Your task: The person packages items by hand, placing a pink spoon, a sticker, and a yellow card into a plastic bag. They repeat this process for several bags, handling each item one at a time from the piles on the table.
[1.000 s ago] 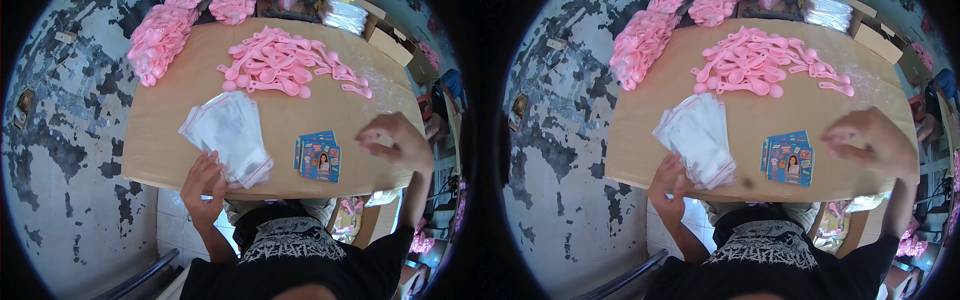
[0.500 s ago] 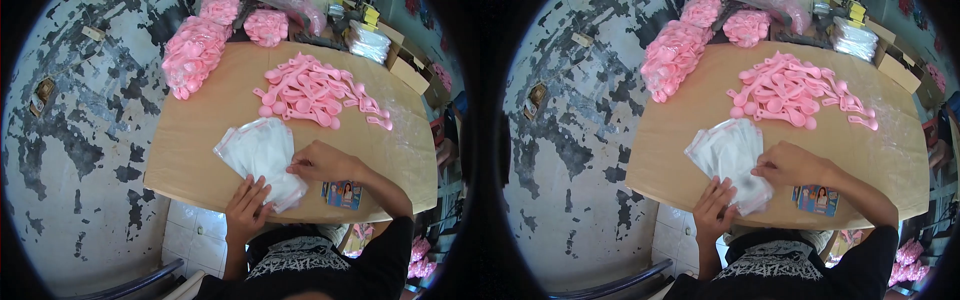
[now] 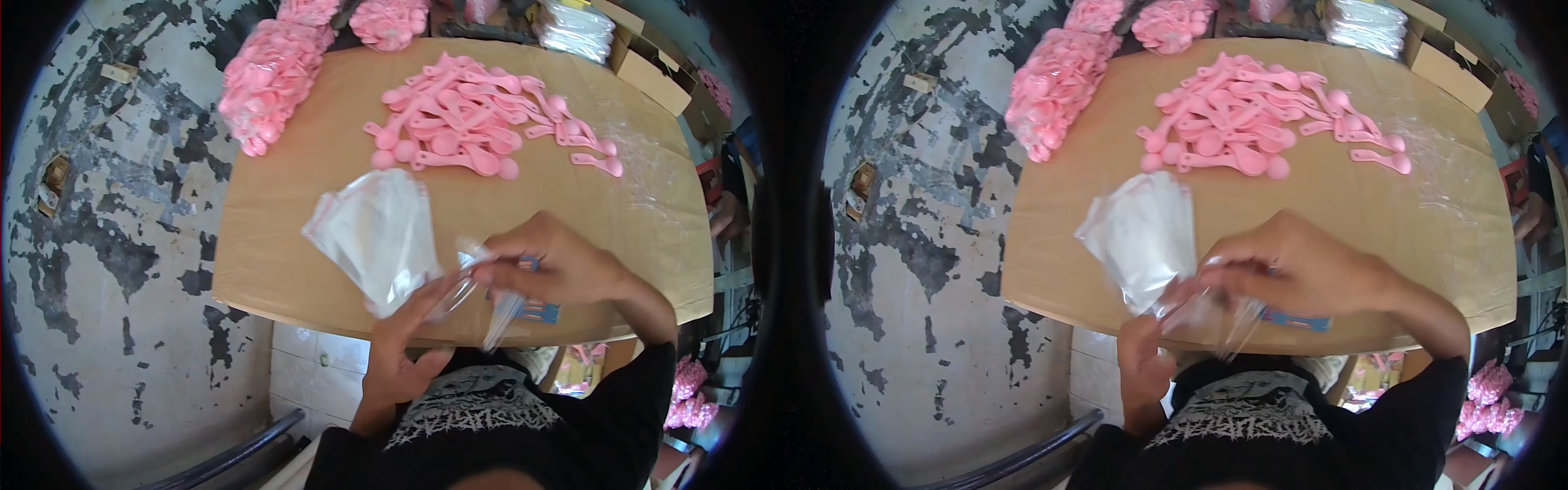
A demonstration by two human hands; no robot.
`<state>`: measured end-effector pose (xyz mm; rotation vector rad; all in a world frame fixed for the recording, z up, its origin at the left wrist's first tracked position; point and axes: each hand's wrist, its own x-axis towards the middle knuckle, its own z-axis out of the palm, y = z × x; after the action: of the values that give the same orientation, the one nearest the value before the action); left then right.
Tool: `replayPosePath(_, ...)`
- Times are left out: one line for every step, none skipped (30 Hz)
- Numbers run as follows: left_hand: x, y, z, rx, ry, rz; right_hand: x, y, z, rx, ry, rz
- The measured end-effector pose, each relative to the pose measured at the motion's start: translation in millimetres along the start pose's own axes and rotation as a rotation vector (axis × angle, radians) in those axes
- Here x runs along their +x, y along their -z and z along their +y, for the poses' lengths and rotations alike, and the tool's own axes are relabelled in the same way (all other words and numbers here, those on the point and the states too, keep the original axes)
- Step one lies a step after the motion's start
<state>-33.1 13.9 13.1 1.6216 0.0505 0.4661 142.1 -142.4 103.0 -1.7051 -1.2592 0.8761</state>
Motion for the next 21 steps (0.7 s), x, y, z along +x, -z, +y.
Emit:
replayPosePath(1.2, -18.2, 2.1, -0.18, 0.12, 0.035, -8.3, -0.8, 4.0, -0.014, -0.019, -0.008)
replayPosePath(7.2, -22.3, 9.4, -0.069, 0.186, -0.022, -16.0, -5.0, 11.1, -0.023, -0.034, -0.016)
replayPosePath(12.2, -31.9, 7.4, -0.171, 0.17, 0.012, -21.8, -7.0, 19.0, -0.031, -0.043, -0.022)
replayPosePath(18.6, -40.4, 4.1, -0.269, 0.147, 0.043, -27.6, -3.7, 28.5, -0.198, 0.055, 0.081)
replayPosePath(22.7, -46.4, 0.7, -0.363, 0.125, 0.072, -35.6, 0.7, 40.4, -0.362, 0.154, 0.187)
replayPosePath(24.1, -50.0, -5.4, -0.549, 0.131, 0.117, -43.2, 4.9, 51.9, -0.525, 0.253, 0.291)
replayPosePath(27.6, -55.6, -4.0, -0.535, 0.158, 0.164, -50.3, 8.5, 63.1, -0.577, 0.226, 0.292)
replayPosePath(30.1, -61.5, -1.4, -0.521, 0.188, 0.214, -58.1, 9.9, 74.2, -0.626, 0.198, 0.288)
replayPosePath(31.5, -66.5, -0.1, -0.506, 0.221, 0.267, -63.4, 9.7, 81.7, -0.673, 0.171, 0.283)
replayPosePath(32.6, -69.9, -7.1, -0.522, 0.197, 0.272, -65.8, 9.4, 85.4, -0.493, 0.058, 0.282)
replayPosePath(31.5, -72.3, -10.5, -0.506, 0.2, 0.286, -67.0, 9.4, 88.1, -0.314, -0.053, 0.281)
replayPosePath(29.8, -73.7, -12.7, -0.488, 0.205, 0.298, -67.4, 9.5, 90.5, -0.133, -0.165, 0.277)
replayPosePath(28.3, -74.5, -15.2, -0.472, 0.211, 0.312, -68.0, 10.7, 93.4, -0.149, -0.179, 0.284)
replayPosePath(27.3, -74.9, -19.8, -0.462, 0.18, 0.327, -68.5, 12.2, 96.8, -0.166, -0.191, 0.29)
replayPosePath(24.2, -75.0, -24.5, -0.45, 0.157, 0.341, -69.5, 10.4, 99.2, -0.175, -0.209, 0.294)
replayPosePath(23.2, -74.5, -26.7, -0.437, 0.132, 0.348, -69.4, 8.6, 99.6, -0.204, -0.135, 0.336)
replayPosePath(26.2, -74.8, -27.1, -0.458, 0.117, 0.356, -68.9, 9.4, 98.0, -0.241, -0.059, 0.384)
replayPosePath(28.6, -76.4, -27.4, -0.483, 0.105, 0.364, -69.3, 9.6, 95.3, -0.279, 0.013, 0.429)
replayPosePath(29.0, -78.4, -26.9, -0.51, 0.096, 0.368, -70.5, 10.4, 90.4, -0.211, -0.038, 0.42)
replayPosePath(29.6, -81.3, -24.0, -0.555, 0.098, 0.385, -71.4, 13.4, 83.8, -0.148, -0.088, 0.416)
replayPosePath(32.2, -83.9, -19.3, -0.602, 0.095, 0.399, -71.3, 15.4, 78.8, -0.087, -0.134, 0.416)
